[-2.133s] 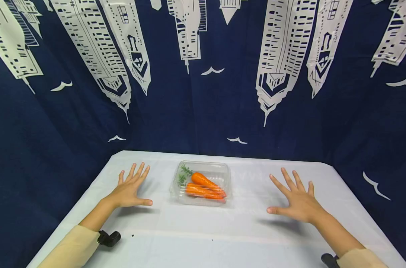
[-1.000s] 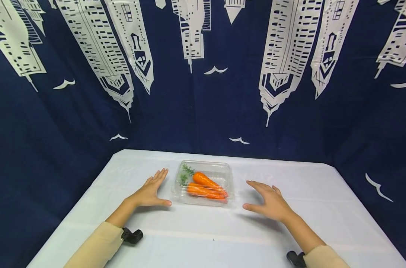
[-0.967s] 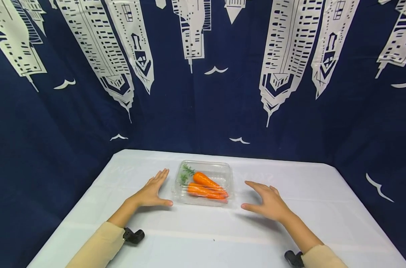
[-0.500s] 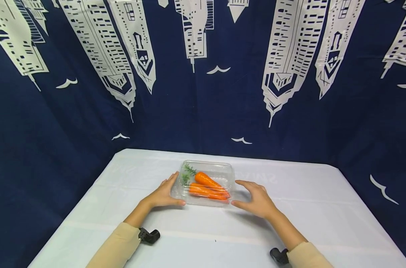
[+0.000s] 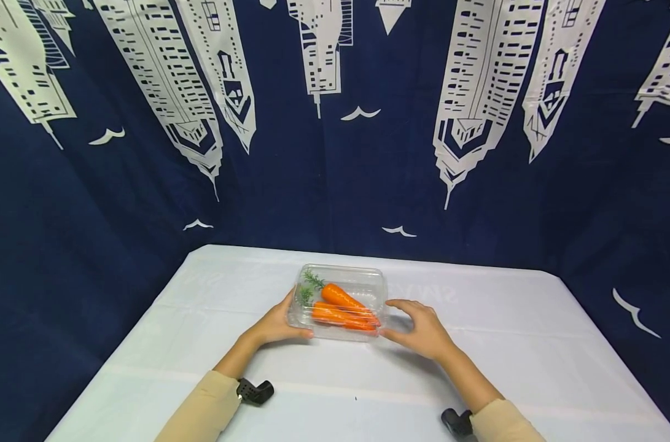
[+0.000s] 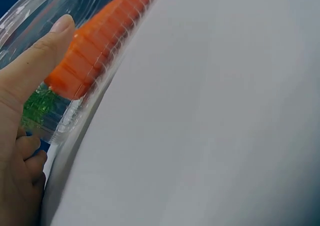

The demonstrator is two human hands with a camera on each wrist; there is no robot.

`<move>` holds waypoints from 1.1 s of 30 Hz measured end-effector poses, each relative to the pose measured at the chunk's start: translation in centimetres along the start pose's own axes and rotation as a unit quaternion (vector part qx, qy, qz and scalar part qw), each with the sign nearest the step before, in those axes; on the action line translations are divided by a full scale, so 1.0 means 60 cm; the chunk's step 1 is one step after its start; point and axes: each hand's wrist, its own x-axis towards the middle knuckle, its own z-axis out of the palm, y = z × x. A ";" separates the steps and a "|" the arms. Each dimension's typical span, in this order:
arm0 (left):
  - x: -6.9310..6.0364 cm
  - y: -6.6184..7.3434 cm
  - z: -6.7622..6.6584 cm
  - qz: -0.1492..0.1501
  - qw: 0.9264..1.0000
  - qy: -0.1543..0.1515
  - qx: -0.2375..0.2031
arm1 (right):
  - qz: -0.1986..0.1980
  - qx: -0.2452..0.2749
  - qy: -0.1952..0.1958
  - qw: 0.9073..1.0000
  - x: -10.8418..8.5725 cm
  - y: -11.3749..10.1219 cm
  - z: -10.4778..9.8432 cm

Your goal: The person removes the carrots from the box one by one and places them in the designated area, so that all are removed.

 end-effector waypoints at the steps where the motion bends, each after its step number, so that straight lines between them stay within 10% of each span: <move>1: 0.000 0.000 0.002 0.002 1.000 0.004 -0.003 | 0.000 0.000 -0.001 1.000 0.000 -0.001 -0.001; 33: -0.003 -0.007 0.012 -0.007 1.000 0.020 0.015 | 0.045 0.013 0.004 0.999 0.073 -0.030 -0.063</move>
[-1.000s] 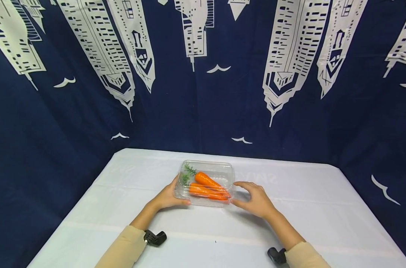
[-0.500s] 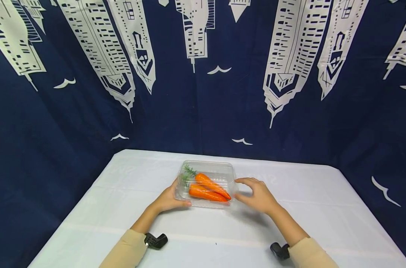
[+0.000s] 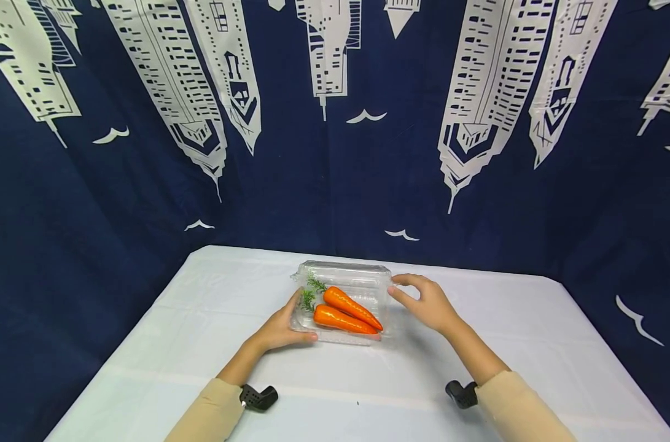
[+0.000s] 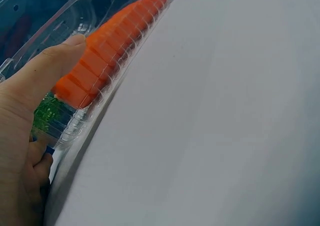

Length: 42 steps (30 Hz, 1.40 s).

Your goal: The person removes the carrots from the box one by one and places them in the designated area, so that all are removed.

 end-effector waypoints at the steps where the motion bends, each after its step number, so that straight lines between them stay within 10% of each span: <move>1: 0.000 0.000 0.000 0.001 1.000 0.000 0.000 | 0.002 0.003 0.003 1.000 0.003 -0.001 -0.001; 21: 0.000 -0.002 -0.001 -0.003 1.000 -0.007 0.014 | 0.022 0.032 0.051 0.998 0.069 -0.003 0.001; 42: -0.001 -0.004 0.002 -0.005 1.000 -0.002 0.016 | 0.103 0.050 -0.006 0.993 0.141 -0.011 -0.006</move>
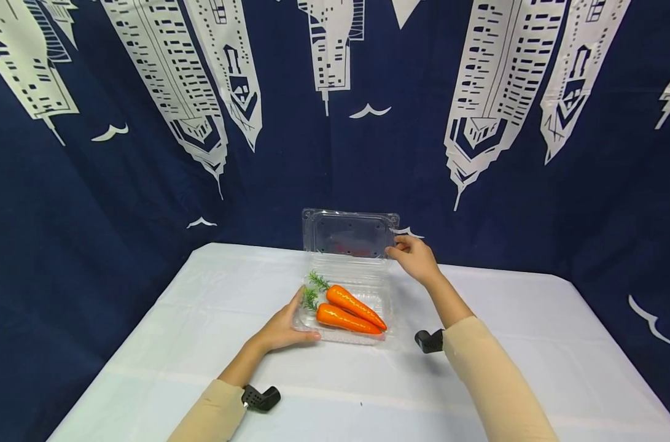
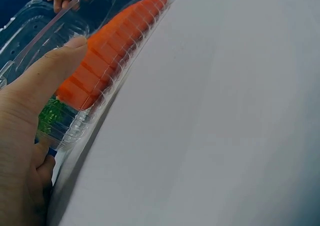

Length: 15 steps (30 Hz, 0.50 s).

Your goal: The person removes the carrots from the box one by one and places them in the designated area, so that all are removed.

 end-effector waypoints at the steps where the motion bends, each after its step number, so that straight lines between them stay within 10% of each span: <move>1: 0.000 -0.001 0.000 -0.001 1.000 0.000 0.002 | 0.003 0.002 -0.002 1.000 0.001 0.000 0.001; 15: 0.002 -0.003 0.001 0.007 1.000 0.002 0.000 | 0.033 -0.004 -0.023 0.999 0.018 0.015 0.016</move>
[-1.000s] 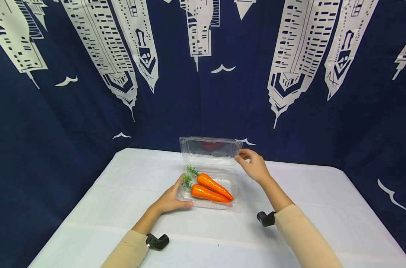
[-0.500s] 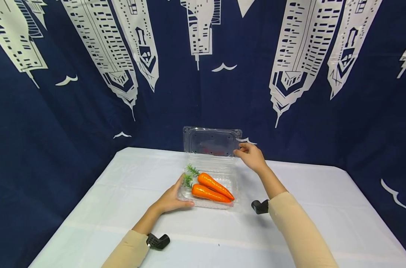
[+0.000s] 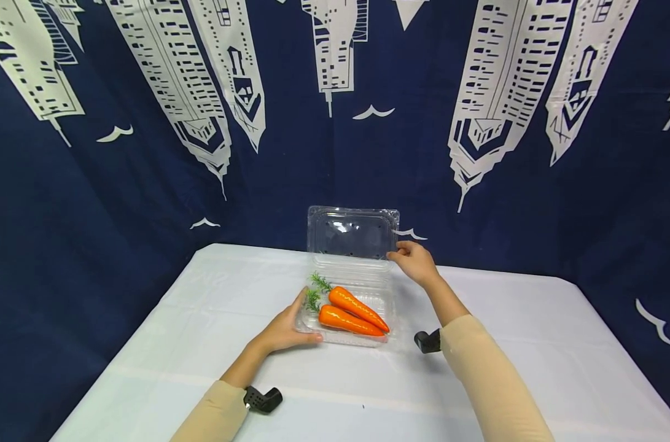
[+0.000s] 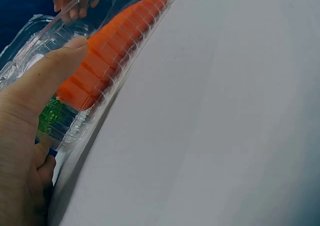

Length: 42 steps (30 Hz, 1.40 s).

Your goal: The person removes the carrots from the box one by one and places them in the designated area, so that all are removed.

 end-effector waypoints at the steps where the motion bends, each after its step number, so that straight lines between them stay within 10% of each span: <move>1: 0.000 0.000 0.000 0.001 1.000 -0.001 0.001 | 0.002 0.000 -0.001 1.000 -0.001 0.001 0.001; 21: 0.002 0.003 -0.002 0.008 1.000 -0.003 0.005 | 0.026 0.026 -0.020 0.999 -0.007 0.023 0.020; 42: -0.001 0.003 -0.003 -0.002 1.000 -0.004 0.002 | -0.048 0.025 0.002 0.999 -0.055 -0.007 0.089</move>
